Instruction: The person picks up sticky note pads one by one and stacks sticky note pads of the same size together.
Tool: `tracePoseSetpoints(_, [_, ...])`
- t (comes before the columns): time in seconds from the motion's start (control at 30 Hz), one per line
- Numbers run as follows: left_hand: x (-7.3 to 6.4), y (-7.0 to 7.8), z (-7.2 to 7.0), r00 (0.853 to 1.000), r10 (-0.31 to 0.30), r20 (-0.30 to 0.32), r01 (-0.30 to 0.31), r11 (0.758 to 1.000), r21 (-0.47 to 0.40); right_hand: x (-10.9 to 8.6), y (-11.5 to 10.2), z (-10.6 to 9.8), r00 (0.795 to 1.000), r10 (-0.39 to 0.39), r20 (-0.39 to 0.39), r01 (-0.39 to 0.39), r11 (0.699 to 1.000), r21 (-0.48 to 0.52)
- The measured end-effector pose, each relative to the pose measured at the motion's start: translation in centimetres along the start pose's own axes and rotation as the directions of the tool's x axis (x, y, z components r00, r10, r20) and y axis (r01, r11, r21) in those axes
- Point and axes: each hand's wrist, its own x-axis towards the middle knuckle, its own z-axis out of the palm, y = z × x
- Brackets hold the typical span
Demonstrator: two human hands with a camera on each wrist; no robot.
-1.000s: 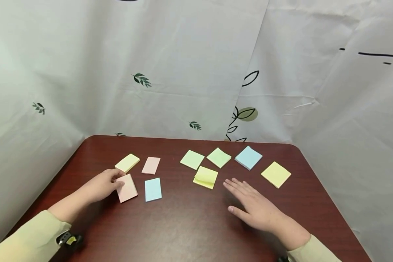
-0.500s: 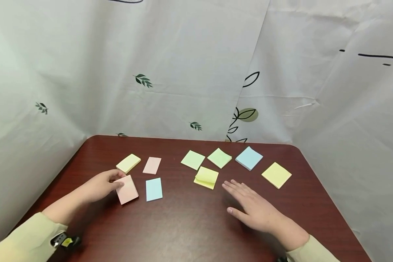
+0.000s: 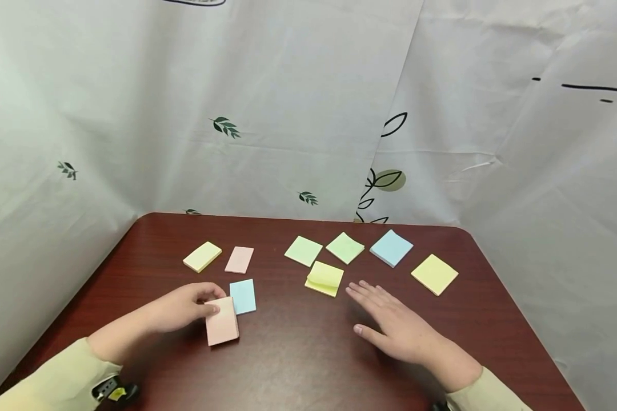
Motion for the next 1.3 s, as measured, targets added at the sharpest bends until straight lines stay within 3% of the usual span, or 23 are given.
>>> tracePoseSetpoints(0.2, [0.8, 0.8, 2.2, 0.997, 0.046, 0.067, -0.048, 0.998, 0.028, 0.1, 0.0, 0.0, 1.000, 0.001, -0.002, -0.001, 1.000, -0.008])
tracePoseSetpoints(0.3, [1.1, 1.3, 3.1, 0.996, 0.056, 0.073, -0.061, 0.996, 0.065, 0.1, 0.0, -0.1, 1.000, 0.000, -0.002, 0.000, 1.000, -0.012])
tracePoseSetpoints(0.53, [1.3, 2.3, 4.7, 0.999, 0.043, 0.005, -0.043, 0.971, 0.234, 0.1, 0.0, -0.6, 1.000, 0.002, -0.011, -0.002, 1.000, -0.014])
tracePoseSetpoints(0.8, [1.3, 2.8, 5.9, 0.993, 0.066, -0.093, -0.020, 0.902, 0.430, -0.1, 0.0, -0.9, 1.000, 0.015, -0.023, -0.015, 1.000, -0.022])
tracePoseSetpoints(0.93, [1.3, 2.8, 6.3, 0.993, 0.067, -0.092, -0.020, 0.895, 0.446, -0.2, 0.0, -1.0, 1.000, 0.021, -0.022, -0.022, 1.000, -0.017])
tracePoseSetpoints(1.3, [0.8, 2.5, 6.0, 0.995, 0.073, -0.069, -0.038, 0.909, 0.414, -0.7, -0.2, -1.3, 0.999, 0.044, -0.026, -0.044, 0.999, -0.017])
